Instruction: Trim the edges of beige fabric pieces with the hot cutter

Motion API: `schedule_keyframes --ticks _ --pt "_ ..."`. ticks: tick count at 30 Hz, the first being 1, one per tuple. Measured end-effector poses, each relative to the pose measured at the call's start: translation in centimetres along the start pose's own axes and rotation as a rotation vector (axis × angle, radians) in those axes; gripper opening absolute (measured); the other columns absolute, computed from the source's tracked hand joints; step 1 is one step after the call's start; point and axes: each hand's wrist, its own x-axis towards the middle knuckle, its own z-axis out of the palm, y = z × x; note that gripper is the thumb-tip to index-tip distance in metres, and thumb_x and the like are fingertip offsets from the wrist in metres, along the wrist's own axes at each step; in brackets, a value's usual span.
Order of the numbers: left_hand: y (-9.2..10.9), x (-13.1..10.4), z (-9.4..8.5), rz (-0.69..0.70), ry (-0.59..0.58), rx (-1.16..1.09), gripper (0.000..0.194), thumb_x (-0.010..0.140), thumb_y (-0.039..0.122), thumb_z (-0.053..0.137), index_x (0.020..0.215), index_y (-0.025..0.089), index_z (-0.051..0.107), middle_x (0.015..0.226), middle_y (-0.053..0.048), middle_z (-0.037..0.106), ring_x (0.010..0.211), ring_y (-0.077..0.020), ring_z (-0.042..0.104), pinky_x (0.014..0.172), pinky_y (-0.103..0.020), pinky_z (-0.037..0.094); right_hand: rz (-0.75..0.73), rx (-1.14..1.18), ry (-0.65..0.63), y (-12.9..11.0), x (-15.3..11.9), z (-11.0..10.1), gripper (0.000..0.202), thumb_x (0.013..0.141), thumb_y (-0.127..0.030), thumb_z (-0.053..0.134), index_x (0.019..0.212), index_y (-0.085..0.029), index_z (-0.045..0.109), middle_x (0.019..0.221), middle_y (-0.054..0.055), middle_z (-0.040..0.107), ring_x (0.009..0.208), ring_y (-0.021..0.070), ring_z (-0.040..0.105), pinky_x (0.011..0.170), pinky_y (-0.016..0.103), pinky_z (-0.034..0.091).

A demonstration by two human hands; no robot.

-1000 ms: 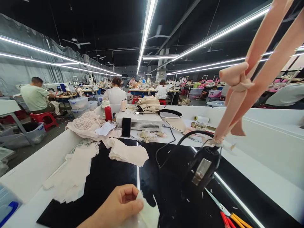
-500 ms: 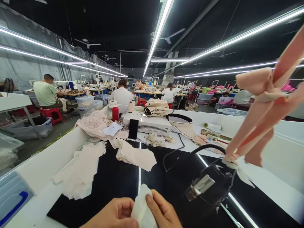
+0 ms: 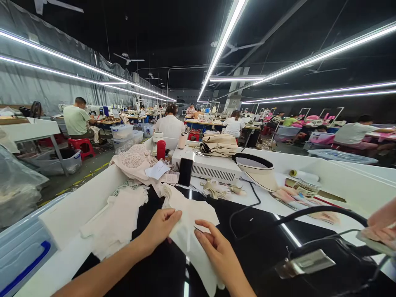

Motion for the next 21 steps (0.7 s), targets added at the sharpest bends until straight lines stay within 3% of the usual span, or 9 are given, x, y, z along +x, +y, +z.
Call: schedule_keyframes --ticks 4,7,9,14,18,21 --pt "1.3 4.9 -1.9 0.08 0.071 0.22 0.059 0.087 0.074 0.056 0.063 0.022 0.043 0.06 0.005 0.037 0.057 -0.0134 0.043 0.051 -0.025 0.034 -0.031 -0.055 0.134 0.2 3.2 -2.2 0.054 0.085 -0.068 0.063 0.113 -0.022 0.07 0.056 -0.009 0.041 0.051 0.0143 0.044 0.049 0.025 0.033" --pt "1.1 7.9 -2.9 0.098 0.13 0.404 0.053 0.095 0.052 0.058 0.058 0.021 0.038 0.058 0.005 0.033 0.061 -0.0136 0.043 0.057 -0.026 0.034 -0.071 -0.108 0.219 0.9 6.0 -3.3 0.053 0.085 -0.065 0.062 0.114 -0.02 0.069 0.062 -0.006 0.053 0.055 0.0165 0.051 0.052 0.027 0.038" --pt "0.4 9.2 -3.4 0.079 0.155 0.521 0.049 0.1 0.042 0.061 0.06 0.02 0.044 0.059 0.005 0.038 0.062 -0.0136 0.046 0.062 -0.026 0.039 -0.1 -0.155 0.255 1.7 8.0 -3.8 0.05 0.085 -0.06 0.063 0.114 -0.019 0.068 0.068 -0.003 0.062 0.059 0.0178 0.056 0.056 0.029 0.043" --pt "-1.6 10.4 -3.6 -0.004 0.188 0.745 0.028 0.104 0.041 0.066 0.095 0.014 0.066 0.089 -0.001 0.066 0.078 -0.016 0.065 0.076 -0.033 0.057 -0.185 -0.321 0.278 4.3 11.6 -3.9 0.033 0.098 -0.048 0.066 0.111 -0.018 0.067 0.078 -0.001 0.066 0.067 0.0165 0.063 0.069 0.034 0.055" --pt "-2.3 10.0 -3.8 -0.037 0.199 0.845 0.022 0.103 0.035 0.067 0.094 0.015 0.065 0.088 -0.001 0.067 0.081 -0.0169 0.066 0.079 -0.034 0.056 -0.29 -0.46 0.263 5.4 12.0 -3.5 0.029 0.101 -0.042 0.066 0.115 -0.017 0.068 0.104 0.005 0.071 0.093 0.0211 0.07 0.09 0.043 0.058" --pt "-2.1 9.4 -4.1 -0.023 0.222 0.89 0.015 0.101 0.029 0.063 0.092 0.018 0.061 0.08 0.001 0.065 0.076 -0.018 0.065 0.075 -0.031 0.052 -0.381 -0.557 0.249 5.1 11.1 -3.2 0.023 0.099 -0.029 0.064 0.119 -0.019 0.07 0.121 0.012 0.071 0.117 0.0297 0.066 0.105 0.052 0.051"
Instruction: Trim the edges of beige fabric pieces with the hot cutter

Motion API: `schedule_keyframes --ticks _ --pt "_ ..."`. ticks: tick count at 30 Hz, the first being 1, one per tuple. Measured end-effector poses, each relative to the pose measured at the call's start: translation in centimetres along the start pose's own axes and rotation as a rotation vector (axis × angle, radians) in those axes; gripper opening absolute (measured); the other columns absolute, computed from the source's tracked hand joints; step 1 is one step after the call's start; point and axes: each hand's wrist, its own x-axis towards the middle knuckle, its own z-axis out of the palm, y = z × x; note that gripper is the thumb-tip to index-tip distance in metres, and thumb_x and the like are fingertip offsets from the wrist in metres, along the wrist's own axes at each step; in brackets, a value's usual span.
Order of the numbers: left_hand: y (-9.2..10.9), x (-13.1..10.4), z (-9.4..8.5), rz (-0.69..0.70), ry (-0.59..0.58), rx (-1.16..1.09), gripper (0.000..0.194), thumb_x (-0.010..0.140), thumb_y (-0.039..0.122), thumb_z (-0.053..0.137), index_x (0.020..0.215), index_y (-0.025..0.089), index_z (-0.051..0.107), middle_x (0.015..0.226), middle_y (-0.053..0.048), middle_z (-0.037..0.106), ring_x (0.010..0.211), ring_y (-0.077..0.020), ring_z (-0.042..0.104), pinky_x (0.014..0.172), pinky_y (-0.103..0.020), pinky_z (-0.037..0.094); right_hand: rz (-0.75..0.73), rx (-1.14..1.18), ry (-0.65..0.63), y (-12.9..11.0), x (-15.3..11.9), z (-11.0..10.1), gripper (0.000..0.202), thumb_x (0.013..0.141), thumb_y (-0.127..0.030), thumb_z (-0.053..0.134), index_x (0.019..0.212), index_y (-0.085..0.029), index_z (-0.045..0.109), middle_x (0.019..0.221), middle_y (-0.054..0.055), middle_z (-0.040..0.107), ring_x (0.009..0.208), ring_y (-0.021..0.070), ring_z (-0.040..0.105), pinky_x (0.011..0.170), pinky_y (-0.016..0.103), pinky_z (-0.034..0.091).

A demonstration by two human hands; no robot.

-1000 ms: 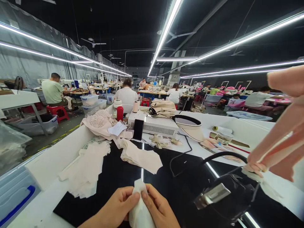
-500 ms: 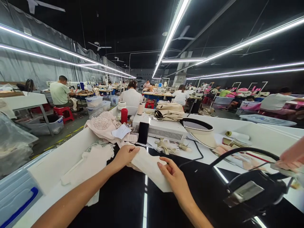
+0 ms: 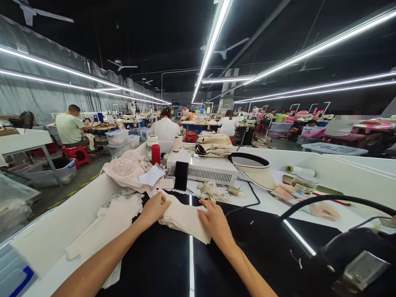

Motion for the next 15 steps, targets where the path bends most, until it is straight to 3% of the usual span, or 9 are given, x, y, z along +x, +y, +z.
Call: schedule_keyframes --ticks 2,4,8,11,15 --pt "0.1 -0.4 -0.4 0.028 0.05 0.033 0.009 0.1 0.027 0.06 0.1 0.019 0.058 0.085 -0.002 0.066 0.081 -0.021 0.066 0.077 -0.033 0.051 -0.058 -0.043 -0.017 -0.9 -0.6 -0.2 0.026 0.097 -0.021 0.059 0.12 -0.021 0.071 0.125 0.014 0.071 0.124 0.0334 0.064 0.108 0.053 0.049" --pt "0.5 -0.8 -0.7 0.098 0.114 0.07 0.009 0.101 0.024 0.054 0.108 0.019 0.056 0.101 -0.007 0.067 0.097 -0.0251 0.066 0.089 -0.038 0.051 -0.106 -0.077 -0.045 -1.9 -1.1 -0.2 0.029 0.097 -0.019 0.055 0.121 -0.022 0.071 0.126 0.014 0.072 0.124 0.0341 0.064 0.105 0.052 0.05" --pt "1.3 -1.3 -0.8 0.345 0.14 0.118 0.017 0.104 0.019 0.046 0.117 0.021 0.057 0.127 -0.01 0.063 0.127 -0.0263 0.056 0.114 -0.045 0.041 -0.166 -0.135 -0.106 -3.5 -2.1 0.3 0.031 0.099 -0.017 0.054 0.125 -0.021 0.07 0.128 0.014 0.072 0.122 0.0328 0.065 0.104 0.05 0.051" --pt "1.1 -1.4 -0.1 0.467 0.081 0.147 0.018 0.103 0.019 0.051 0.117 0.021 0.061 0.128 -0.01 0.066 0.128 -0.0273 0.058 0.115 -0.045 0.043 -0.181 -0.177 -0.155 -3.9 -2.7 0.8 0.025 0.097 -0.014 0.057 0.116 -0.021 0.072 0.121 0.012 0.075 0.112 0.0311 0.069 0.099 0.046 0.053" --pt "-0.1 -1.6 1.1 0.466 0.029 0.176 0.021 0.102 0.02 0.052 0.12 0.018 0.063 0.125 -0.013 0.07 0.123 -0.0293 0.064 0.111 -0.048 0.049 -0.185 -0.208 -0.191 -4.1 -3.2 1.0 0.021 0.096 -0.013 0.058 0.109 -0.022 0.073 0.117 0.011 0.075 0.105 0.0279 0.071 0.094 0.04 0.055"
